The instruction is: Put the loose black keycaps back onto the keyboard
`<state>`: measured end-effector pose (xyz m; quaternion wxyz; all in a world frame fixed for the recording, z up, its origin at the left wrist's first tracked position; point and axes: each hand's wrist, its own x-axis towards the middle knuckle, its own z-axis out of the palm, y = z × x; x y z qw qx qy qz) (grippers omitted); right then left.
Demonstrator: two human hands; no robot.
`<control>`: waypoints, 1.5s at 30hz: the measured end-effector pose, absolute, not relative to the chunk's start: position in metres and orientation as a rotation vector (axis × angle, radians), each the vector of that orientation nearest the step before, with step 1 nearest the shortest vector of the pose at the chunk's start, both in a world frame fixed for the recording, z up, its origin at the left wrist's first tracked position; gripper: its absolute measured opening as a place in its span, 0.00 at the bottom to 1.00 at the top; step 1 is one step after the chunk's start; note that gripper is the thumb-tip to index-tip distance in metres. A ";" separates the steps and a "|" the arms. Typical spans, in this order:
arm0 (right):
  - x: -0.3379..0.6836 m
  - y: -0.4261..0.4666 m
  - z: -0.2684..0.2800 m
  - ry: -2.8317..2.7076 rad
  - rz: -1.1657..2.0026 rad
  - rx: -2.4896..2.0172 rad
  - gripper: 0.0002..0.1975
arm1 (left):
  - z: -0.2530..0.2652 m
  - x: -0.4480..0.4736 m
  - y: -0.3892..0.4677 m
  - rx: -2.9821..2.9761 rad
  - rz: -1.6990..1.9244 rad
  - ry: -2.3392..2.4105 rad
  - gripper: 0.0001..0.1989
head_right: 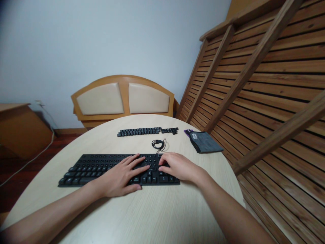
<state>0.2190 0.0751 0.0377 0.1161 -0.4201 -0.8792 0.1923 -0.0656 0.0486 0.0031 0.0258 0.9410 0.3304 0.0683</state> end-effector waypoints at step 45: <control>0.189 0.059 0.065 -2.682 0.313 -1.653 0.05 | 0.004 -0.064 0.048 2.909 0.146 1.061 0.36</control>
